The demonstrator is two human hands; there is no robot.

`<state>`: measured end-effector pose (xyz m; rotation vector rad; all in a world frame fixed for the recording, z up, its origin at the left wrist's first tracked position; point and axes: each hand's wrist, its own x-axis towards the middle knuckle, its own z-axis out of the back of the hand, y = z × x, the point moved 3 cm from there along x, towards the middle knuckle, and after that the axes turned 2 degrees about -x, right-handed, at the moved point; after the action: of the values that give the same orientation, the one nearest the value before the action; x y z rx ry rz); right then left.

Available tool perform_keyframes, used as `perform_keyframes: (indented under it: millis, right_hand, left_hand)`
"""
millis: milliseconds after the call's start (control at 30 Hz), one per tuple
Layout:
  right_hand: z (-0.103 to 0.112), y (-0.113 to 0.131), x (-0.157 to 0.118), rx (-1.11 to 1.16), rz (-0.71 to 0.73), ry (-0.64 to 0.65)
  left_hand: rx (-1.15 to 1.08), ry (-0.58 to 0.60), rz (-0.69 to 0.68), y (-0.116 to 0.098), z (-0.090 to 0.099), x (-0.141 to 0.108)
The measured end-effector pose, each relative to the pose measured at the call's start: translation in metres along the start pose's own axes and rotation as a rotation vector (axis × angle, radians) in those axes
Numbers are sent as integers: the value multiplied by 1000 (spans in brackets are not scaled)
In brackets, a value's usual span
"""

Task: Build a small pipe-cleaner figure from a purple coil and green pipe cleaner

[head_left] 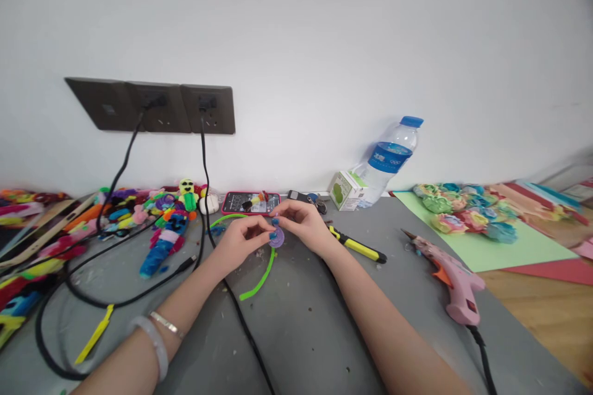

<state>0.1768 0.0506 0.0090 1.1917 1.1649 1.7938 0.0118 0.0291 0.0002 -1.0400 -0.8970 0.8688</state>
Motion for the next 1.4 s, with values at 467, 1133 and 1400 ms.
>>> perform_keyframes:
  millis: [467, 1133, 1400]
  right_hand:
    - [0, 1, 1, -9, -12, 5]
    - [0, 2, 0, -2, -23, 11]
    - [-1, 1, 1, 11, -24, 11]
  left_hand:
    - [3, -1, -9, 2, 0, 0]
    - [-26, 3, 11, 3, -1, 0]
    - [-17, 14, 17, 5, 0, 0]
